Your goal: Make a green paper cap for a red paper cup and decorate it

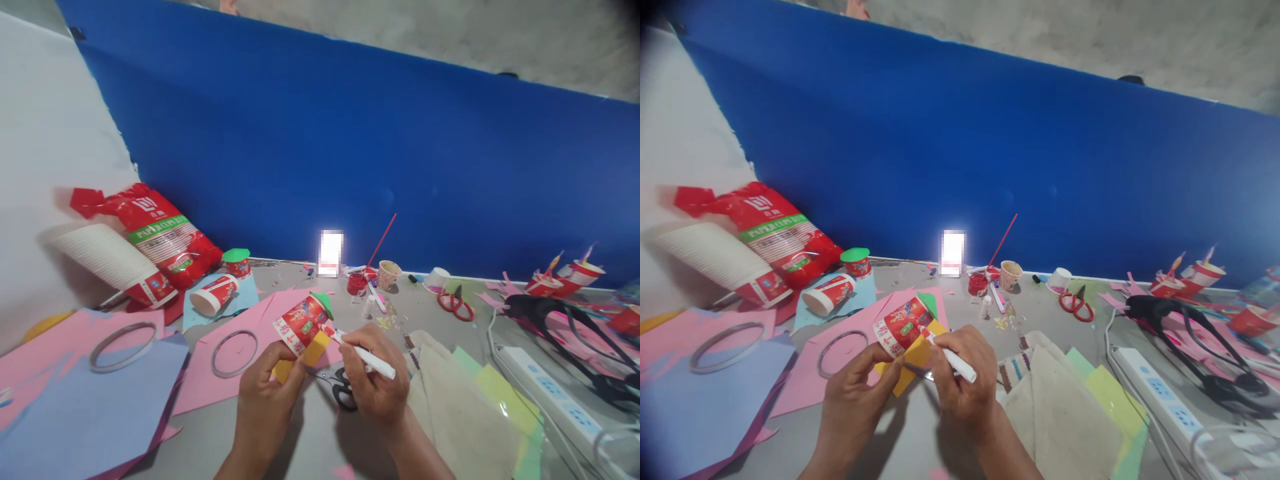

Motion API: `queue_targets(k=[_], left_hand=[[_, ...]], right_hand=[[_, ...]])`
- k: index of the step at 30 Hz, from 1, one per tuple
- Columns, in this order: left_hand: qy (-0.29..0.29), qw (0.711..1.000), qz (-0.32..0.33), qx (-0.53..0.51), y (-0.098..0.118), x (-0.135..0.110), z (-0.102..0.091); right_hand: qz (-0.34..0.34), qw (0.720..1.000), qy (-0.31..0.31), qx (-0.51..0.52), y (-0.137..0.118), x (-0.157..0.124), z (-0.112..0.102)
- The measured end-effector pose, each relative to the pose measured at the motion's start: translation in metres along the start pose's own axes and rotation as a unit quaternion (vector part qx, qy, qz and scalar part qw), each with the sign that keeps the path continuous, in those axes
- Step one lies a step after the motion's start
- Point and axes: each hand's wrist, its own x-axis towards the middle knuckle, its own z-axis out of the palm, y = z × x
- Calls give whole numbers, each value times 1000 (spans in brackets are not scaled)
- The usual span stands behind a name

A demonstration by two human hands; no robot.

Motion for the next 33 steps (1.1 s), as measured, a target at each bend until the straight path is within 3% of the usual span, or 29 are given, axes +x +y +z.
queue_targets(k=[10,17,20,23,27,33], left_hand=[[-4,996,-56,-67,-2,6,-1],[-39,957,-181,-222,-7,4,-1],[-59,916,-217,-333,-4,7,-1],[-75,839,-270,-466,-1,12,0],[-10,744,-383,-547,2,17,-1],[-20,694,-430,-577,10,19,-5]], right_hand=[[6,1000,-6,-2,-3,3,-3],[35,997,62,17,4,-13,-6],[59,995,83,-6,7,-16,-4],[83,992,95,-31,9,-14,0],[138,987,72,-34,12,-13,6],[148,989,-10,-2,12,-16,17]])
